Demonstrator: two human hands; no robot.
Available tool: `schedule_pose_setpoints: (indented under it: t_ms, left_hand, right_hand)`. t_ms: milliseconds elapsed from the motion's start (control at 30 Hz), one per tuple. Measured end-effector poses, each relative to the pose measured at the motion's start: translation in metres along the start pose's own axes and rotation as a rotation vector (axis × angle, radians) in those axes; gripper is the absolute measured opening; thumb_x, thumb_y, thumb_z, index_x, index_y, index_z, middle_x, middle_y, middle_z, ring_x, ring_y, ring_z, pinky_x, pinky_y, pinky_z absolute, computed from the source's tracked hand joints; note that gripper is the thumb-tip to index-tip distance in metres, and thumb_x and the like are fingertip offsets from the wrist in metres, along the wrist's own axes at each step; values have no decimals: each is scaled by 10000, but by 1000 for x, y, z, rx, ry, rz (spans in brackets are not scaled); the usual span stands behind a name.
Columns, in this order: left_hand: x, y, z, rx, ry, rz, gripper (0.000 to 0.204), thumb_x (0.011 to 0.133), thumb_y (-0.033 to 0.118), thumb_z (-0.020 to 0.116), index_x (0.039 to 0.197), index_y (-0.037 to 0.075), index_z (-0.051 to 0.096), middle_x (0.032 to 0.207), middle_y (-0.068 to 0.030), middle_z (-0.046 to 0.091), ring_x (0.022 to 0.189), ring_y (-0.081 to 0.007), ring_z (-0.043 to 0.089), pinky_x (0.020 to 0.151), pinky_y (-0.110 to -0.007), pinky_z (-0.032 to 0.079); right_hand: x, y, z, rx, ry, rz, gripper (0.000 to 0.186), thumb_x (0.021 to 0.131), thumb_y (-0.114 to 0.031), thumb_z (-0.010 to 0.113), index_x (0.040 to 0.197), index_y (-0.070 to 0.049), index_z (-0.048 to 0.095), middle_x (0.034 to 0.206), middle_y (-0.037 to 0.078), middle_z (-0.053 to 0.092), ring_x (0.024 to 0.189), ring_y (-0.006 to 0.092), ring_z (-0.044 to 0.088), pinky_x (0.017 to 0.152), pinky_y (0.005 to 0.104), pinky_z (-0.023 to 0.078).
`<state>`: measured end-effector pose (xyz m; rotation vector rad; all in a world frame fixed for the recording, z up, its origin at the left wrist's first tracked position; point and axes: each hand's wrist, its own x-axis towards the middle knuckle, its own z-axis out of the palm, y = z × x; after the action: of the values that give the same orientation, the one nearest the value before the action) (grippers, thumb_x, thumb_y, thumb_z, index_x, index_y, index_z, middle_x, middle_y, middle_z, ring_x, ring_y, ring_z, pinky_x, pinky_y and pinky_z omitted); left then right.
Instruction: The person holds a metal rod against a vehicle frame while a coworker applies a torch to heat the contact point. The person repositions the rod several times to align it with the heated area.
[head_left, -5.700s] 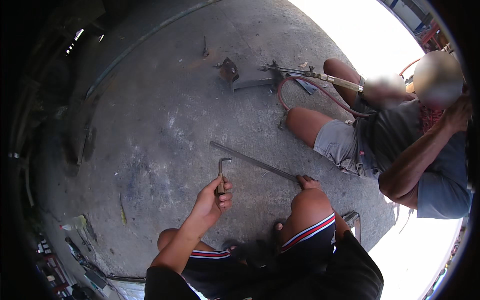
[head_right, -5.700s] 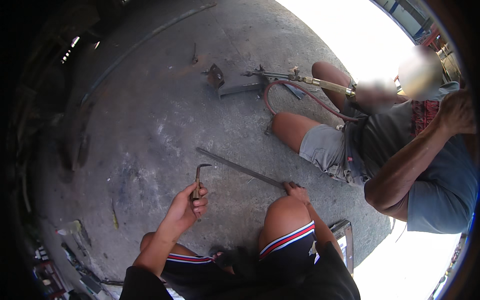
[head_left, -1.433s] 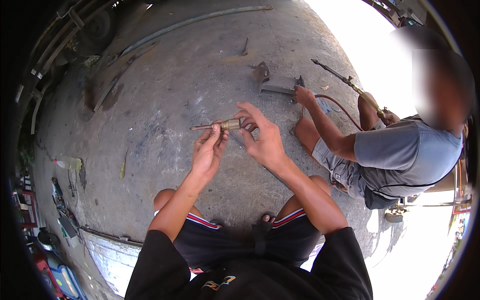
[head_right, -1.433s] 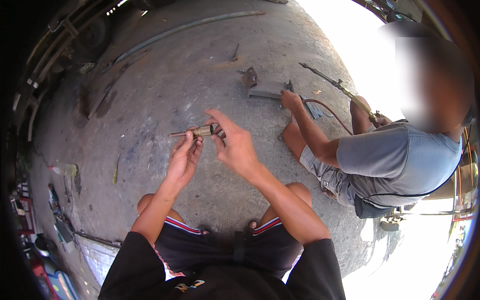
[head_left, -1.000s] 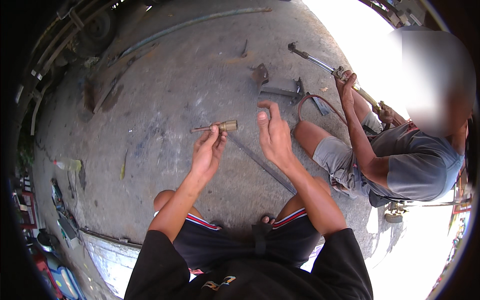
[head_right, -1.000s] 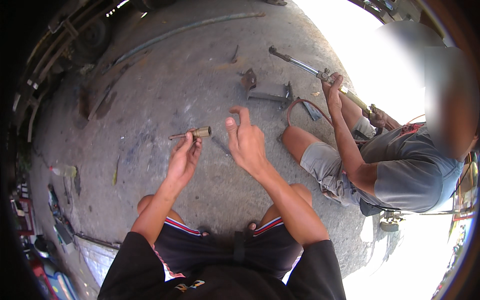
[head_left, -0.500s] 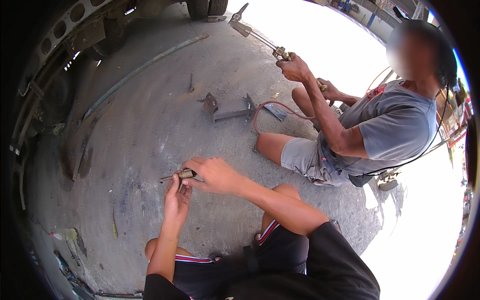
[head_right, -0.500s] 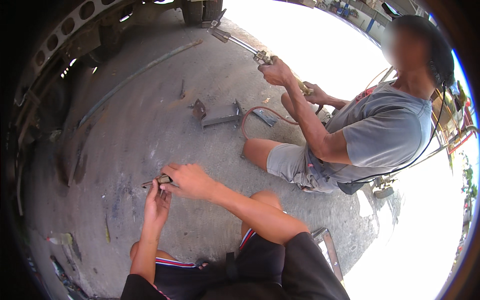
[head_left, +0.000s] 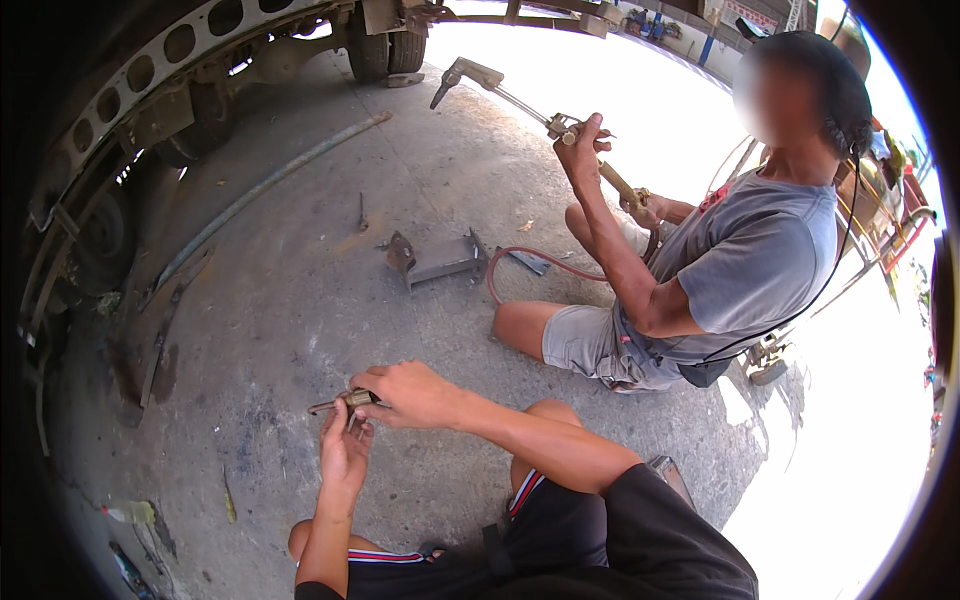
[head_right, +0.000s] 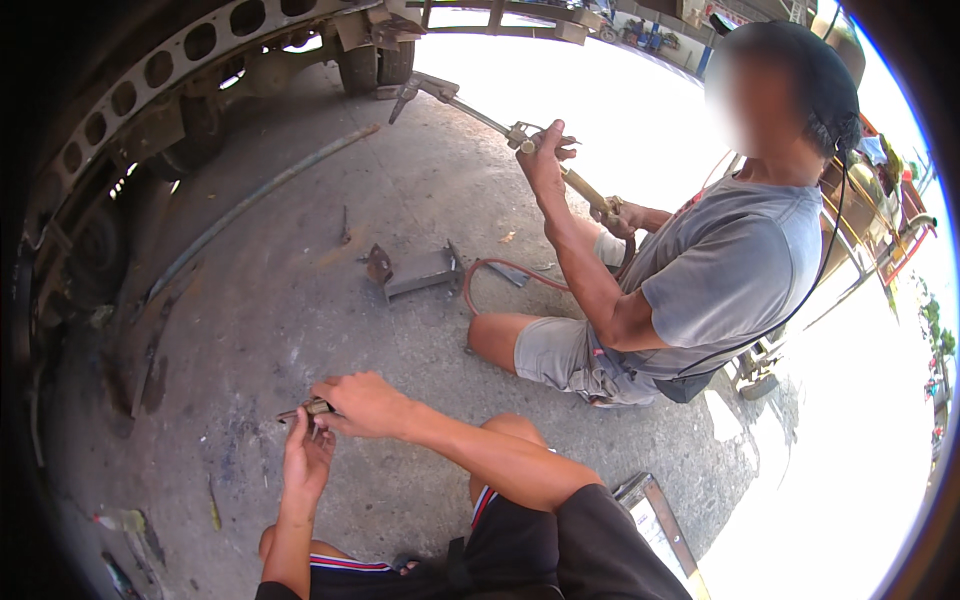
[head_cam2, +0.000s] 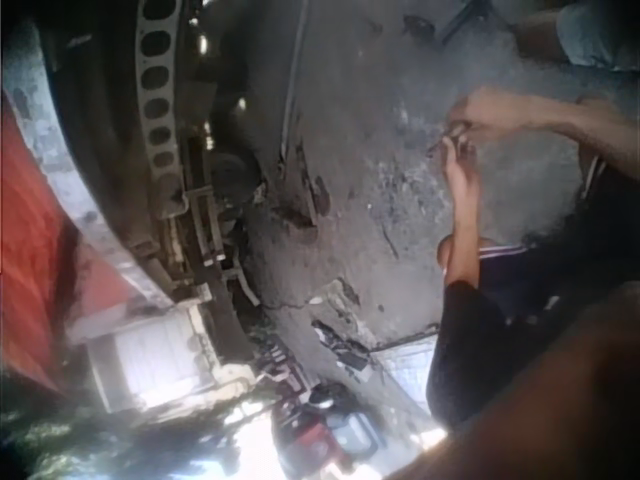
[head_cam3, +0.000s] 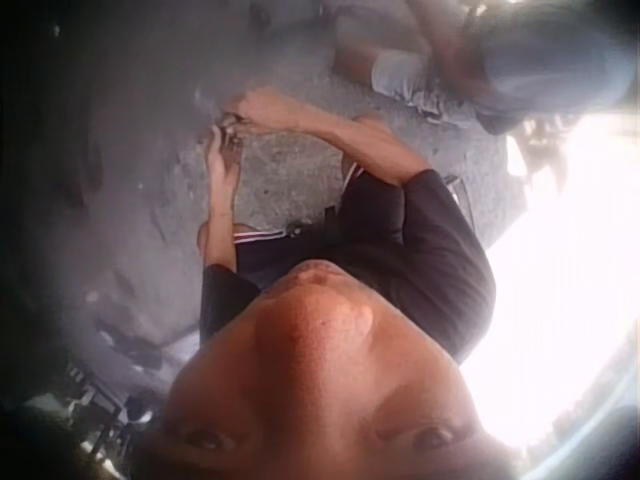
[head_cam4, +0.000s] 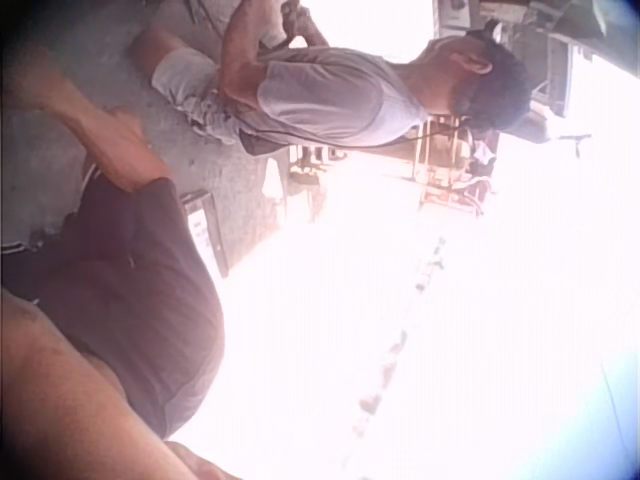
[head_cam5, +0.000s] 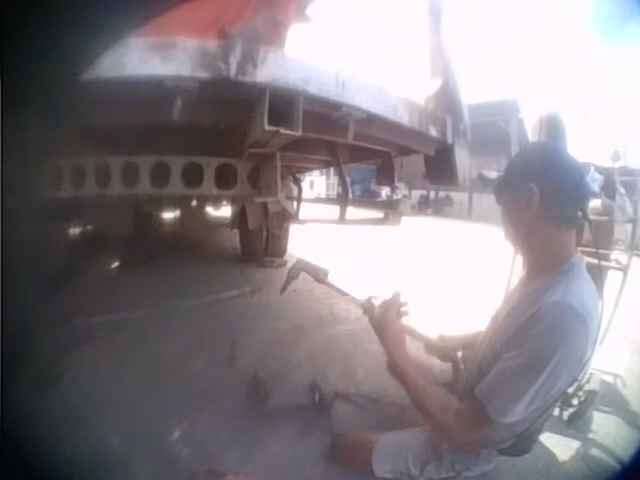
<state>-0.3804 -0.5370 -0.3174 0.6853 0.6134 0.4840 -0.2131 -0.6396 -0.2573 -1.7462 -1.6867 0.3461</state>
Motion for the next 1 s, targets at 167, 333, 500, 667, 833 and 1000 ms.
schedule_pose_setpoints:
  t_ms: [167,333,500,667,833,1000]
  left_hand:
    - [-1,-1,-2,13,-35,-36,342,985,323,644,1250,112,596,1110,23,600,949,-88,526,798,-244,446]
    - [-7,0,-1,23,-46,-55,310,993,296,630,1251,127,597,1074,29,594,943,-92,528,797,-251,448]
    - [-8,2,-2,17,-70,-65,297,996,273,621,1256,134,591,1054,34,587,945,-94,529,797,-254,446]
    - [-8,3,-5,16,-64,-66,297,993,271,621,1256,139,587,1053,31,586,943,-97,528,802,-260,442]
    - [-9,3,-3,32,-73,-87,301,991,278,618,1257,139,586,1047,29,581,933,-104,519,807,-267,439]
    - [-14,3,-5,40,-88,-111,325,986,294,623,1268,137,581,1054,25,562,938,-108,516,816,-271,439]
  right_hand:
    - [-1,-5,-2,-42,-47,22,312,841,-258,708,1036,-28,628,920,176,690,824,403,674,688,503,525]
    - [-2,-10,-4,-44,-66,22,319,842,-263,704,1043,-27,628,915,184,695,819,407,674,684,504,525]
    - [0,-5,1,-74,-95,35,322,842,-263,705,1050,-27,636,901,184,699,797,408,676,680,498,530]
    - [2,-6,4,-91,-106,20,329,846,-262,701,1075,-33,648,901,186,703,797,404,680,680,490,534]
    - [-1,-3,5,-142,-132,11,337,880,-292,686,1091,-37,624,890,173,703,782,402,681,657,495,530]
    - [-1,-1,10,-157,-174,40,336,882,-298,685,1093,-42,627,892,176,709,784,396,687,659,491,532]
